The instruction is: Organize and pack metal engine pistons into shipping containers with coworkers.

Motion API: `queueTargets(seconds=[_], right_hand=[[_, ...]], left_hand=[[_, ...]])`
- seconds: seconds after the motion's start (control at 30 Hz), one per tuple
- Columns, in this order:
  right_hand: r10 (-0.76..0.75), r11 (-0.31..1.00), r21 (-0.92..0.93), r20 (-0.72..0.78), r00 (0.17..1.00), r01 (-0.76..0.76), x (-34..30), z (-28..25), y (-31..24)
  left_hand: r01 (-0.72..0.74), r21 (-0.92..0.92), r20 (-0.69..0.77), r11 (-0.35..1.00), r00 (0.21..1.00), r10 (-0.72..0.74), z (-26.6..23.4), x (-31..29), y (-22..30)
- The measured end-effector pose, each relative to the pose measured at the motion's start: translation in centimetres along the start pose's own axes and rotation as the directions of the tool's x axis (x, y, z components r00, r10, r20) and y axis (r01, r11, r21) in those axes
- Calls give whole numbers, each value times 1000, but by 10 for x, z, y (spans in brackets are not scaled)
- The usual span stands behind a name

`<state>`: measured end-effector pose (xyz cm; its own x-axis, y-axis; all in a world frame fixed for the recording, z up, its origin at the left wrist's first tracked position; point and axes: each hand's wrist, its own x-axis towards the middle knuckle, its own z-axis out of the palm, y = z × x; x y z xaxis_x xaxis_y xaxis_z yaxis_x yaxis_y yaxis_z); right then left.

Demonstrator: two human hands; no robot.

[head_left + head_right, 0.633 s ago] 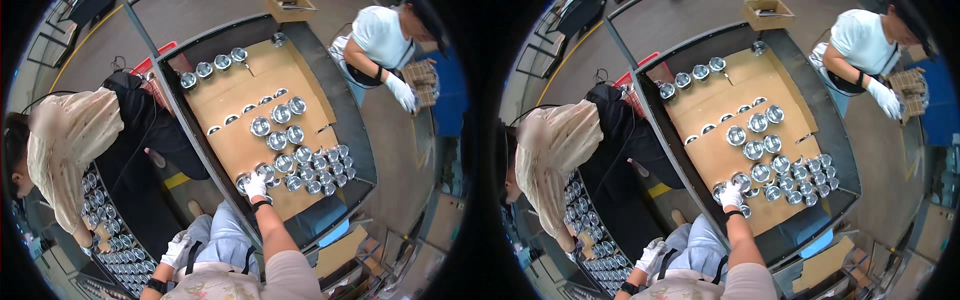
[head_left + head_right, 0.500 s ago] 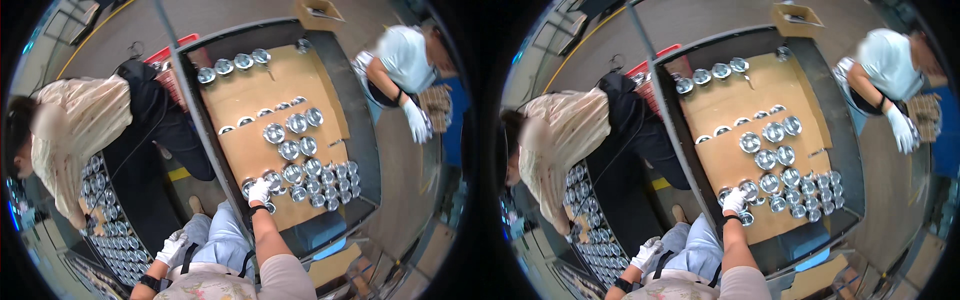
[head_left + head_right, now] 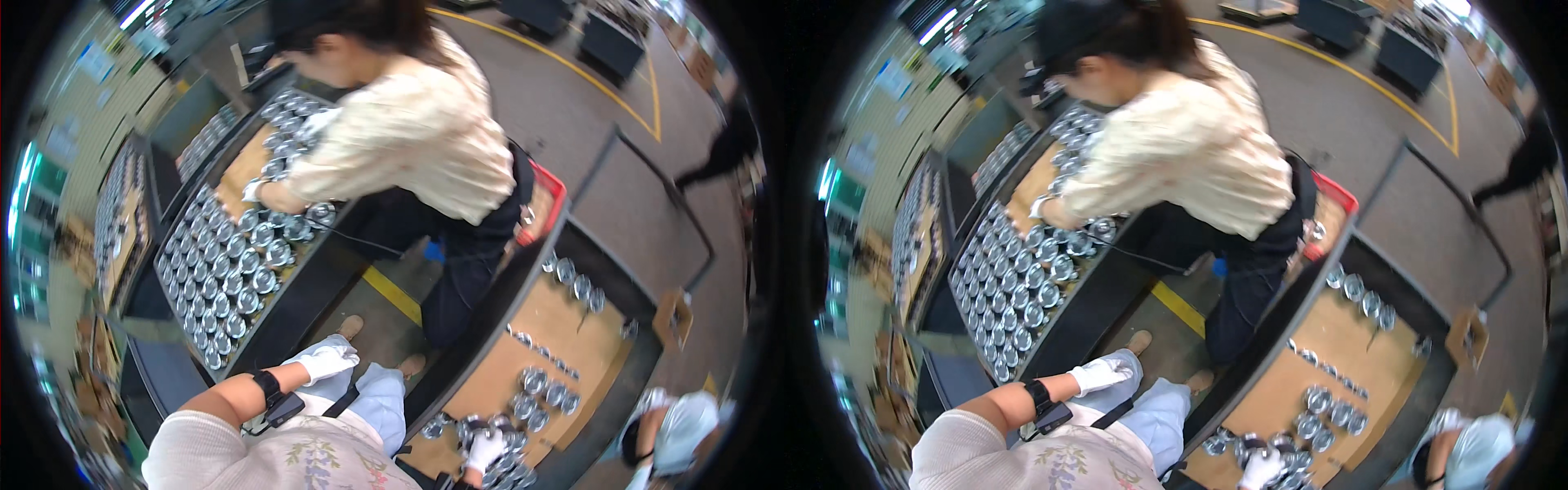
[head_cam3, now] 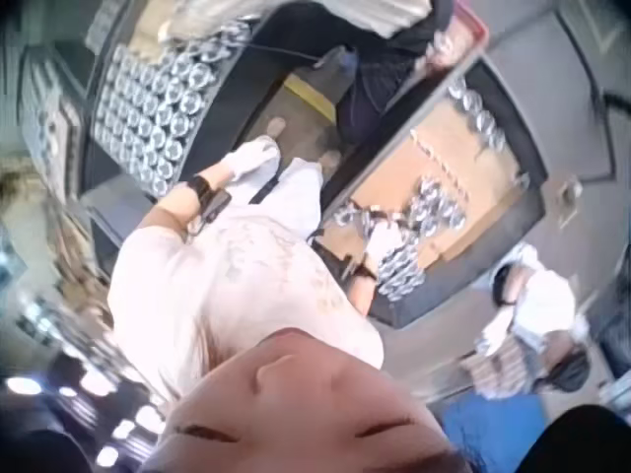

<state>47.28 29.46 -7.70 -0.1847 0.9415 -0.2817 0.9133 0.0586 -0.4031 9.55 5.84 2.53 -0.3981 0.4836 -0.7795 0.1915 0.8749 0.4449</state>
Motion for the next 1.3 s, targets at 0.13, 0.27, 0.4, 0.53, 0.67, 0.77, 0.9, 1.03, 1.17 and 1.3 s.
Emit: queueTargets(seconds=[0.13,0.27,0.4,0.53,0.67,0.77,0.9,1.03,1.17,1.3], right_hand=[[-308,951,44,208,928,306,2,-89,-68],[-573,775,-4,419,704,632,-19,-136,-215],[-793,420,117,530,301,900,-56,-132,-344],[-764,244,226,644,44,943,-103,-101,-485],[-685,53,329,699,-205,943,-150,-30,-616],[-627,-143,388,676,-386,911,-174,55,-697],[-569,-242,404,677,-466,882,-228,160,-793],[-532,-462,336,636,-559,821,-236,276,-858],[-477,-535,325,646,-597,780,-247,383,-895],[-452,-487,240,754,-477,840,-255,448,-902]], left_hand=[[96,-186,-37,978,994,-104,-14,-12,-24],[-6,-227,-256,974,965,-53,-9,1,-106],[32,-414,-300,910,939,-170,-35,-12,-167],[115,-491,-316,864,900,-300,-35,-36,-252],[254,-610,-223,751,854,-470,-22,-65,-299],[346,-709,-77,614,828,-555,-8,-83,-314],[287,-828,-103,482,766,-635,26,-103,-327],[348,-863,-11,367,712,-702,51,-119,-329],[338,-885,0,320,689,-725,118,-121,-330],[421,-871,118,255,681,-723,108,-131,-323]])
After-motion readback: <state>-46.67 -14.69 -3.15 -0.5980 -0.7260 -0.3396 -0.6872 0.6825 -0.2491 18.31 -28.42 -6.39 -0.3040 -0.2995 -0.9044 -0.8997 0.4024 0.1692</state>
